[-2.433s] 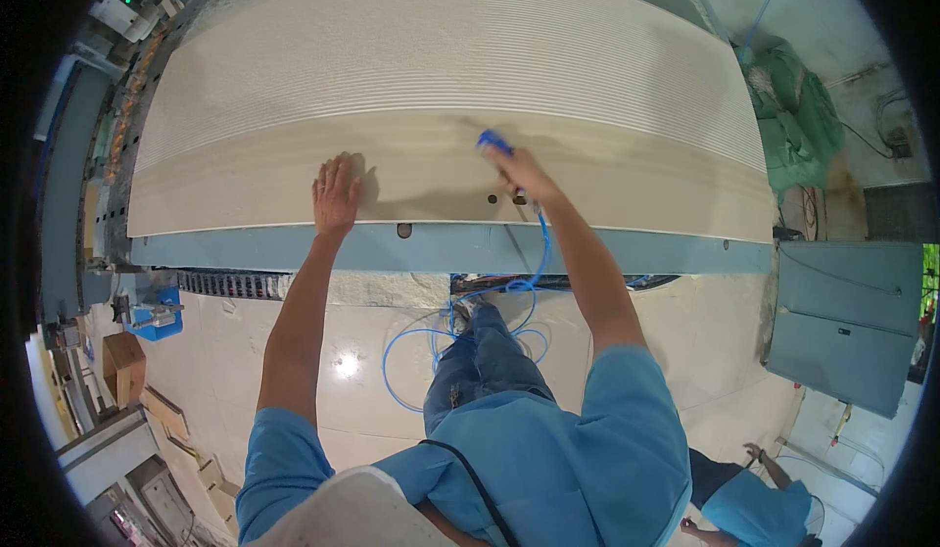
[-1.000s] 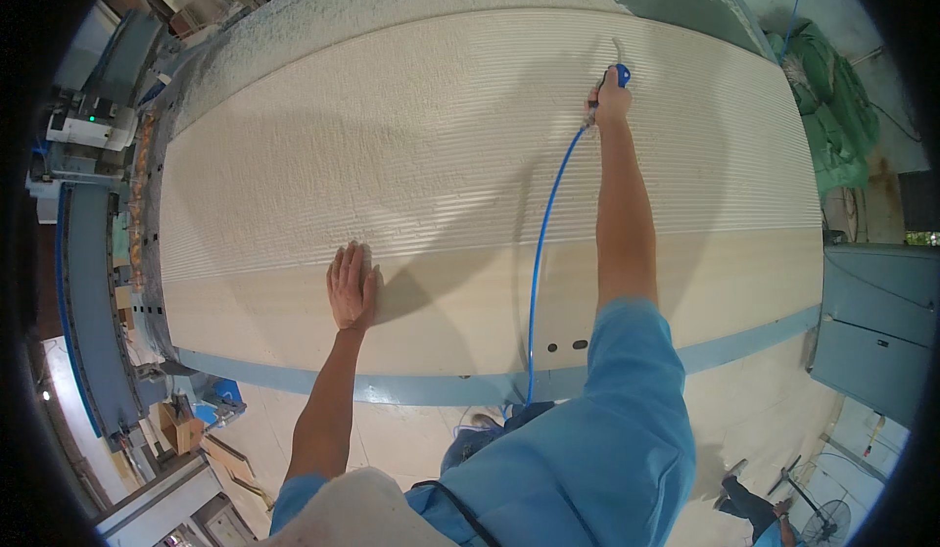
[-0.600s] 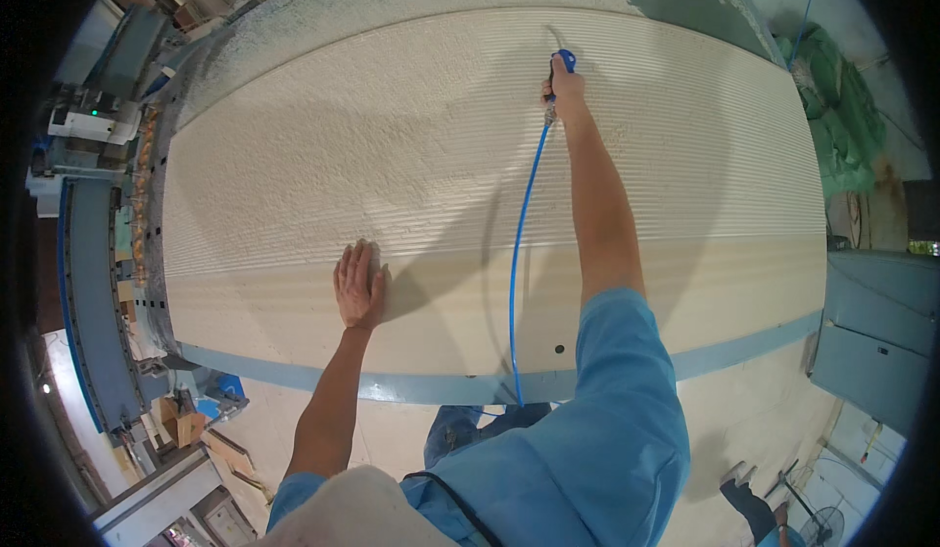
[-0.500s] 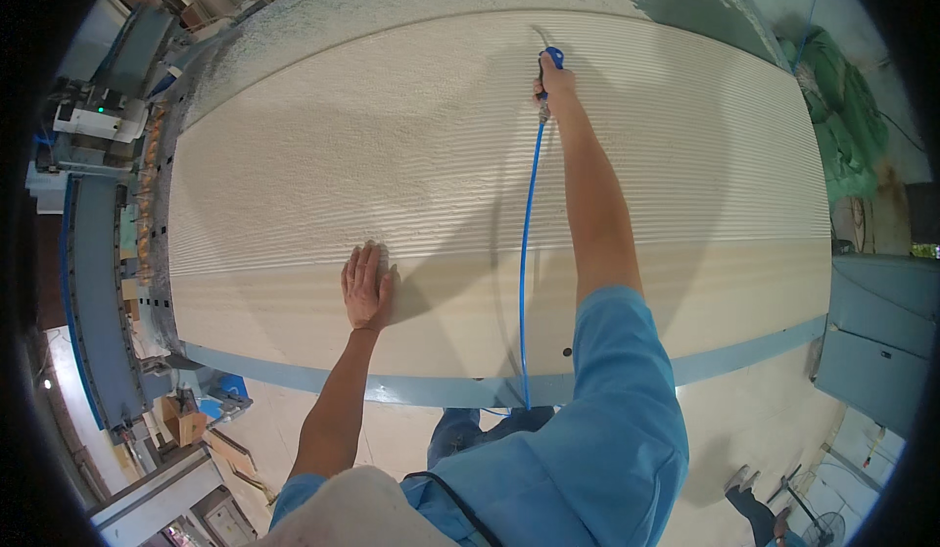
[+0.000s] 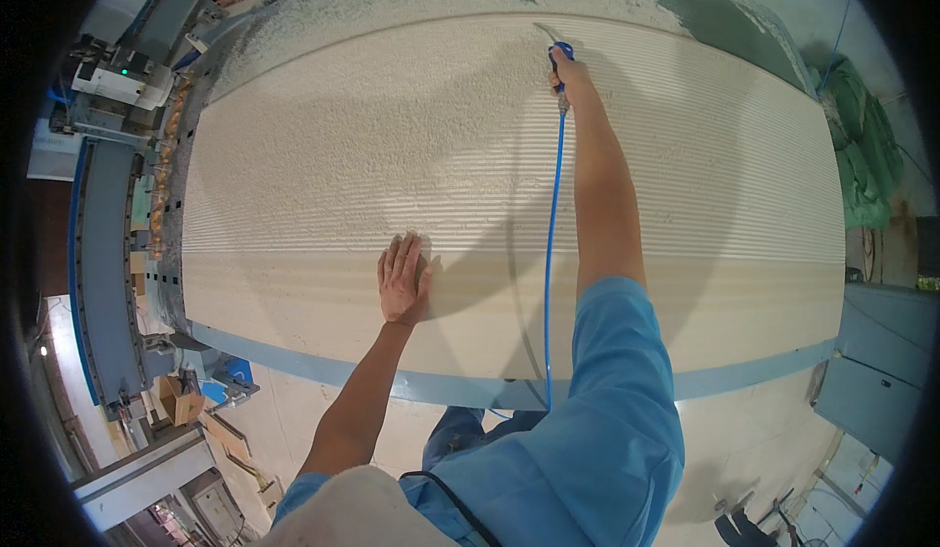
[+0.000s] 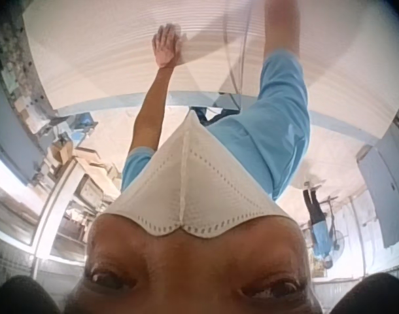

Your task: The person uses a handheld air blower to clean dust and debris from a large flat surface, moving the nozzle systematically across the area. The person then walks to a nearby control desk and operates a computer mouse.

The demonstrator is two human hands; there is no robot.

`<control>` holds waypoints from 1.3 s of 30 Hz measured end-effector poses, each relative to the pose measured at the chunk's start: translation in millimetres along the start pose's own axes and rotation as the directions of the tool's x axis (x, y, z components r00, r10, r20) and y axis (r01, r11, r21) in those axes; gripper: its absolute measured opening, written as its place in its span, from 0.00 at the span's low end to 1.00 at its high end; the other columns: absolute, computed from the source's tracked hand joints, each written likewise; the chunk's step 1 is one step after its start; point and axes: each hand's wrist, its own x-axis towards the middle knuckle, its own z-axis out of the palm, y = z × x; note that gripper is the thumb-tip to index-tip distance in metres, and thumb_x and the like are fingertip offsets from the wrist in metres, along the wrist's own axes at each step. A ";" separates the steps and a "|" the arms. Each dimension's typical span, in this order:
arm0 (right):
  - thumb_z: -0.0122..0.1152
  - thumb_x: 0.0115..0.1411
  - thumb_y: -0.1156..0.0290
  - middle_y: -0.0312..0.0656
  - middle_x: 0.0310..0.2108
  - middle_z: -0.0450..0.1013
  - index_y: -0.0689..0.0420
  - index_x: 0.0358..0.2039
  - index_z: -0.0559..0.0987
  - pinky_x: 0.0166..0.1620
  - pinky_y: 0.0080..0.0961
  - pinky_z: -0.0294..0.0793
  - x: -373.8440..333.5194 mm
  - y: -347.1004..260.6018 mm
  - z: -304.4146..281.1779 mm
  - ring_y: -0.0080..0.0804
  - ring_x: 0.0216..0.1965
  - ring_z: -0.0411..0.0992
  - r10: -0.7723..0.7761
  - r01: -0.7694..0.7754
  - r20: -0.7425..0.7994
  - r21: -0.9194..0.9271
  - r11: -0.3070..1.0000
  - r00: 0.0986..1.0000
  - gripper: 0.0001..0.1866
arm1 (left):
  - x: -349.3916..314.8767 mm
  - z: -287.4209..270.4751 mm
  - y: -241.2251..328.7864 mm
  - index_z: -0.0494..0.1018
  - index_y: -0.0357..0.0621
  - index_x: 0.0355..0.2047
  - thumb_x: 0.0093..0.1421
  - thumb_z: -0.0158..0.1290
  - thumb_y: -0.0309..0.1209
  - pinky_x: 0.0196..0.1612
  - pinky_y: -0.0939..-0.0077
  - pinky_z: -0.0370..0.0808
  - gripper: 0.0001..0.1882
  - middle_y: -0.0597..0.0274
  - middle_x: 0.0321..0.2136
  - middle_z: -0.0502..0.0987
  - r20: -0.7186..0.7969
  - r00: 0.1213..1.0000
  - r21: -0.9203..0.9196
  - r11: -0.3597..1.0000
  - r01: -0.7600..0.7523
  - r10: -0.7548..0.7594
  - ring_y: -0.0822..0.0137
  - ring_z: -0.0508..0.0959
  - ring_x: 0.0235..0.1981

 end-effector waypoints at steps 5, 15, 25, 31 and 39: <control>0.62 0.68 0.43 0.35 0.14 0.65 0.52 0.22 0.70 0.18 0.29 0.62 -36.8 0.9 -31.6 0.23 0.12 0.59 0.021 -0.004 0.117 -0.143 0.990 0.993 0.28 | 0.1 -0.3 0.3 0.64 0.55 0.70 0.70 0.48 0.45 0.76 0.52 0.51 0.30 0.65 0.72 0.63 0.029 0.999 0.004 1.000 0.028 -0.028 0.53 0.57 0.74; 0.66 0.61 0.35 0.28 0.13 0.62 0.47 0.20 0.70 0.20 0.22 0.61 -223.1 42.3 -125.9 0.17 0.13 0.56 0.262 -0.135 0.163 -0.545 0.827 0.951 0.30 | 0.3 1.2 4.5 0.60 0.56 0.71 0.69 0.48 0.50 0.77 0.52 0.48 0.33 0.66 0.73 0.60 0.044 0.998 0.018 0.999 0.039 -0.039 0.55 0.55 0.75; 0.62 0.68 0.44 0.32 0.12 0.66 0.50 0.19 0.71 0.16 0.25 0.62 -440.2 158.2 -105.8 0.21 0.11 0.60 0.492 -0.136 0.278 -0.748 0.650 0.825 0.28 | -53.9 -32.6 -93.3 0.57 0.66 0.74 0.75 0.37 0.54 0.79 0.56 0.43 0.30 0.71 0.76 0.54 0.107 0.993 0.070 0.996 -0.062 0.054 0.57 0.48 0.77; 0.61 0.67 0.40 0.31 0.13 0.66 0.52 0.24 0.72 0.15 0.24 0.64 -466.5 198.1 -35.5 0.20 0.11 0.63 0.229 -0.211 0.028 -0.299 0.931 0.973 0.28 | -118.0 -87.2 -220.4 0.61 0.64 0.73 0.75 0.38 0.52 0.76 0.50 0.50 0.29 0.66 0.73 0.60 -0.086 0.996 0.141 0.990 0.011 0.001 0.51 0.55 0.75; 0.63 0.65 0.37 0.34 0.11 0.65 0.52 0.21 0.73 0.16 0.28 0.66 -526.8 293.0 157.8 0.24 0.11 0.64 0.363 0.030 0.500 -0.617 0.787 0.786 0.30 | -186.7 -133.8 -359.9 0.59 0.59 0.73 0.75 0.35 0.55 0.75 0.43 0.49 0.32 0.60 0.74 0.58 -0.203 0.900 0.261 0.865 0.429 -0.385 0.46 0.54 0.75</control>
